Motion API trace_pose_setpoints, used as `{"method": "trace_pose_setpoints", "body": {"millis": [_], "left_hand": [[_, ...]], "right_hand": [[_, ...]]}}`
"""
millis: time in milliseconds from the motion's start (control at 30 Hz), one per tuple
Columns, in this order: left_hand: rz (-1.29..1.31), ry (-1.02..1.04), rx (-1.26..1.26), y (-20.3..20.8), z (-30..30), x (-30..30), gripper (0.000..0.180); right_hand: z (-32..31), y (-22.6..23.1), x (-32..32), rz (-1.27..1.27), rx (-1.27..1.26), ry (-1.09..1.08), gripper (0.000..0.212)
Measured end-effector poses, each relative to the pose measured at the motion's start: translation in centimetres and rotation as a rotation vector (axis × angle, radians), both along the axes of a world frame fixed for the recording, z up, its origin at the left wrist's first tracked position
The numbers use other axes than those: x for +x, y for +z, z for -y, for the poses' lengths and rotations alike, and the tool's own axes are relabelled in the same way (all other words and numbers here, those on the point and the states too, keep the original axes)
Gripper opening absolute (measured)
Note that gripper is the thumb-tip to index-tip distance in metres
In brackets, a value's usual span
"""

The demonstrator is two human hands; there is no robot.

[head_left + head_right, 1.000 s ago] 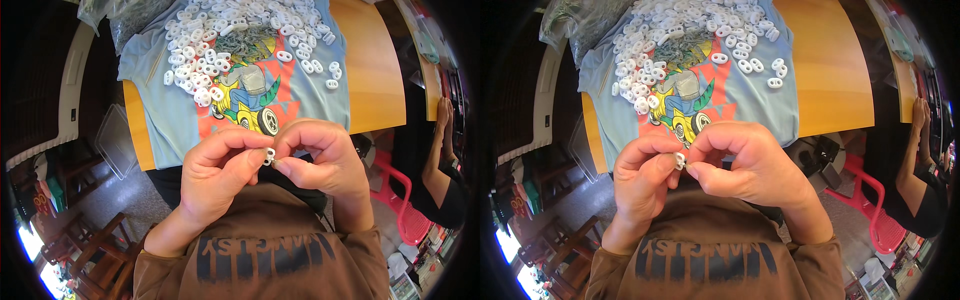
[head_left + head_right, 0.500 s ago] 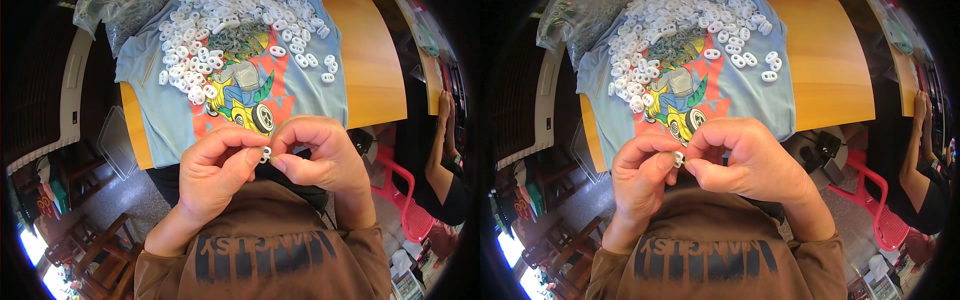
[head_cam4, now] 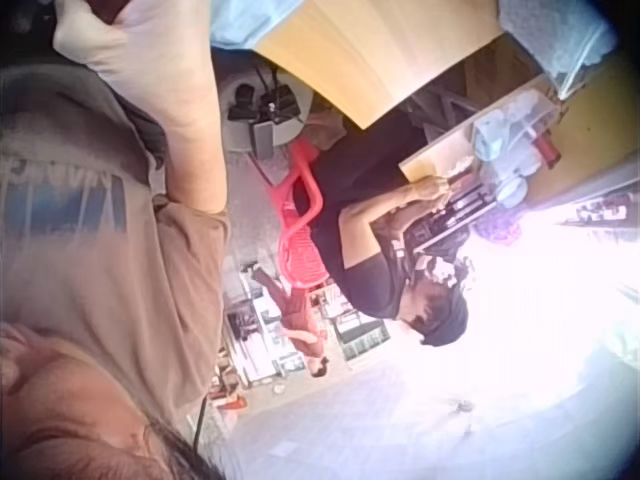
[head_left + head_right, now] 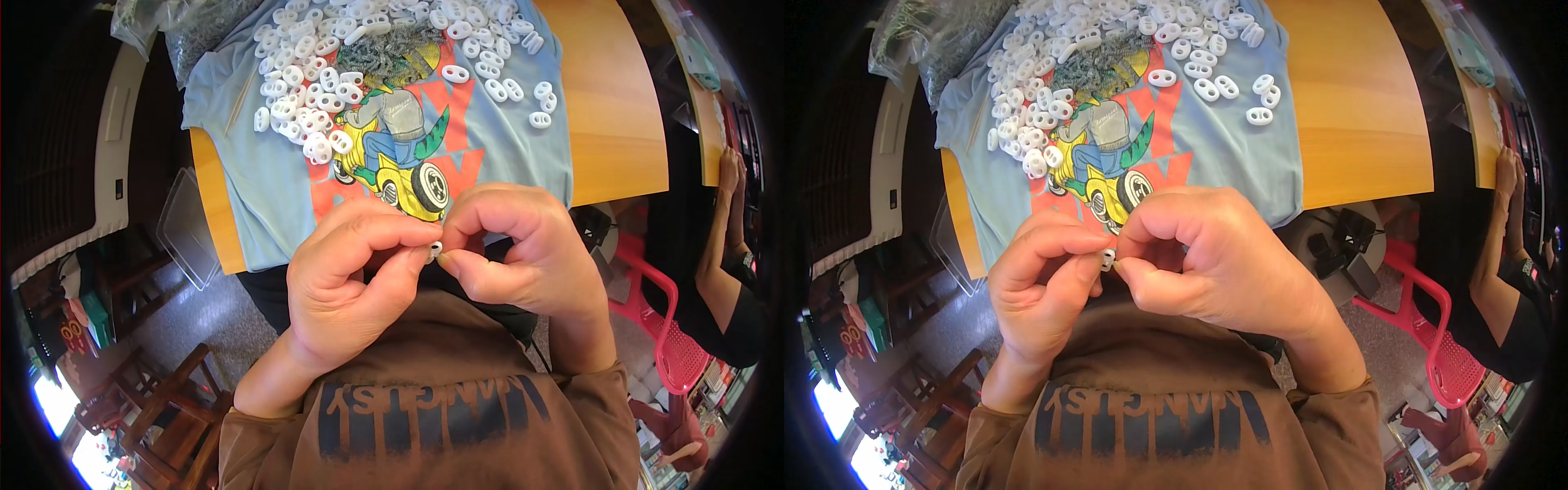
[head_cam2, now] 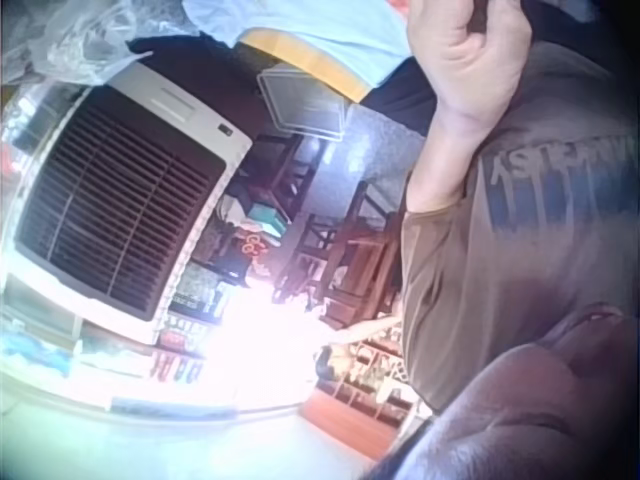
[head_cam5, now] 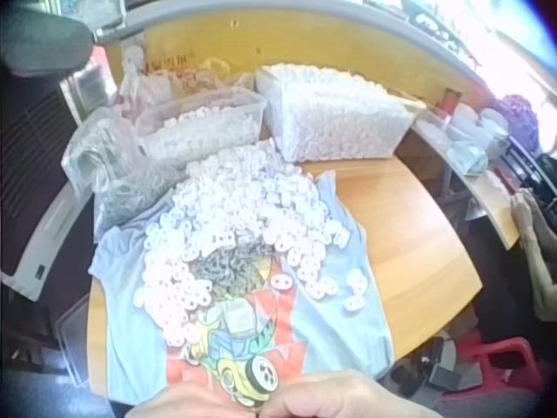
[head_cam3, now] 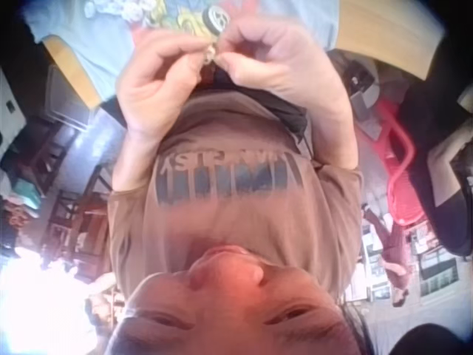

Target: The person assembles plastic cord locks by placing small metal springs into the plastic components and pressing the inner and outer parts together by hand.

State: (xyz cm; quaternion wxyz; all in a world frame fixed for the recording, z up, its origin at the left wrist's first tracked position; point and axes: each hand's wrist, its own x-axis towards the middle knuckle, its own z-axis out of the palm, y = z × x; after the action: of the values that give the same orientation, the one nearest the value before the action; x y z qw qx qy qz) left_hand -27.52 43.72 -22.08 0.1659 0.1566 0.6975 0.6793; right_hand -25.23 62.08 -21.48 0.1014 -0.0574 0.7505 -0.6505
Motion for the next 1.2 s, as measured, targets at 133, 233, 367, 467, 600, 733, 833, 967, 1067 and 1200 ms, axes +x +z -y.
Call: {"method": "trace_pose_setpoints", "body": {"millis": [133,233,367,467,600,733,833,967,1067,1200], "left_hand": [[0.029,0.030,0.018,-0.2,-0.1,0.2,0.020],[-0.069,-0.032,-0.033,0.0,0.0,0.0,0.016],[-0.064,-0.043,-0.018,-0.3,0.1,0.0,0.014],[0.243,0.075,0.209,-0.5,-0.4,0.9,0.015],[0.414,0.181,0.408,-0.7,-0.9,1.4,0.015],[0.438,0.226,0.457,-0.5,-1.2,1.4,0.015],[0.419,0.219,0.459,-0.6,-1.2,1.5,0.014],[0.411,0.231,0.458,-0.8,-1.1,1.6,0.014],[0.352,0.203,0.425,-0.8,-1.1,1.7,0.015],[0.067,0.203,0.272,-1.5,-1.2,1.7,0.016]], "right_hand": [[0.2,0.1,0.0,-0.051,0.046,-0.026,0.007],[0.3,0.1,0.1,-0.040,0.020,-0.048,0.007],[0.6,0.3,0.3,0.079,-0.099,-0.118,0.005],[0.8,0.3,0.0,0.023,-0.092,-0.145,0.005],[1.3,-0.2,0.1,-0.035,-0.084,-0.174,0.006],[1.7,-0.1,0.5,-0.036,-0.093,-0.222,0.006],[2.0,-0.7,0.6,-0.051,-0.127,-0.239,0.005],[2.5,-1.4,0.7,-0.106,-0.197,-0.271,0.005],[2.8,-1.0,1.0,-0.043,-0.222,-0.305,0.005],[3.0,-1.1,1.2,-0.057,-0.184,-0.311,0.005]]}}
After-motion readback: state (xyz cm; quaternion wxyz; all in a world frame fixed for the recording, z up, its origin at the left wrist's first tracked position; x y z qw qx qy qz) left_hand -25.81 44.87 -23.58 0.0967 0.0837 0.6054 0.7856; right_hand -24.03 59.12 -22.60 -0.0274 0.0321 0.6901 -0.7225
